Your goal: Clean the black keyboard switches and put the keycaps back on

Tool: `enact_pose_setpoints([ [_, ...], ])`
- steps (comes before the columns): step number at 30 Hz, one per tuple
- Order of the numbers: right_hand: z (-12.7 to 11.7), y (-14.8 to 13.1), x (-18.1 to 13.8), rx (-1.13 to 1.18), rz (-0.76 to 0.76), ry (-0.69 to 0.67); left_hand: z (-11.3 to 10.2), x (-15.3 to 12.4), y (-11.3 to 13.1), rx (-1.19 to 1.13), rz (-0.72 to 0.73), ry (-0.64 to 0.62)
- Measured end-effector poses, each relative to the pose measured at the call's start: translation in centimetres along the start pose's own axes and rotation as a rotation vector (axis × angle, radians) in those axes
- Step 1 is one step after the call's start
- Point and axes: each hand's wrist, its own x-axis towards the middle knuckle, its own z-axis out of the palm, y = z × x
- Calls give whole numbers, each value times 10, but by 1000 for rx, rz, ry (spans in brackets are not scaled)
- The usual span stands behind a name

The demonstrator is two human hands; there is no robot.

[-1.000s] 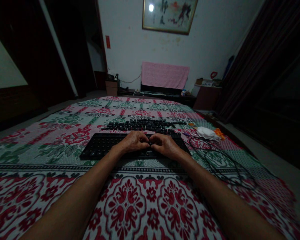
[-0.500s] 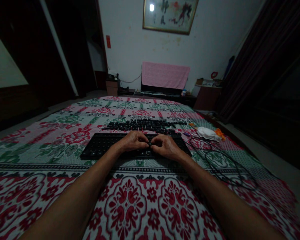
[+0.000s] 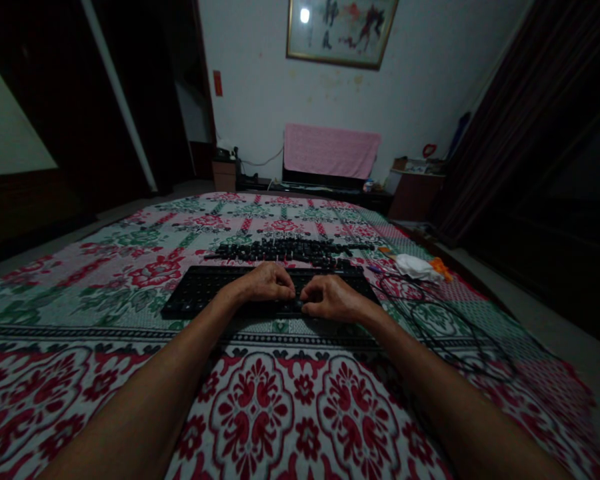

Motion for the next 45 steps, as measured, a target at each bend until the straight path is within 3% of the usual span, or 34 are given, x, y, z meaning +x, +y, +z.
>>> enact_pose_setpoints([
  [18,2,3,4,116,130,-48,0,-1,8,131,-22,-84],
  [45,4,3,5,176,144,-63,2,2,4,199,-53,-100],
])
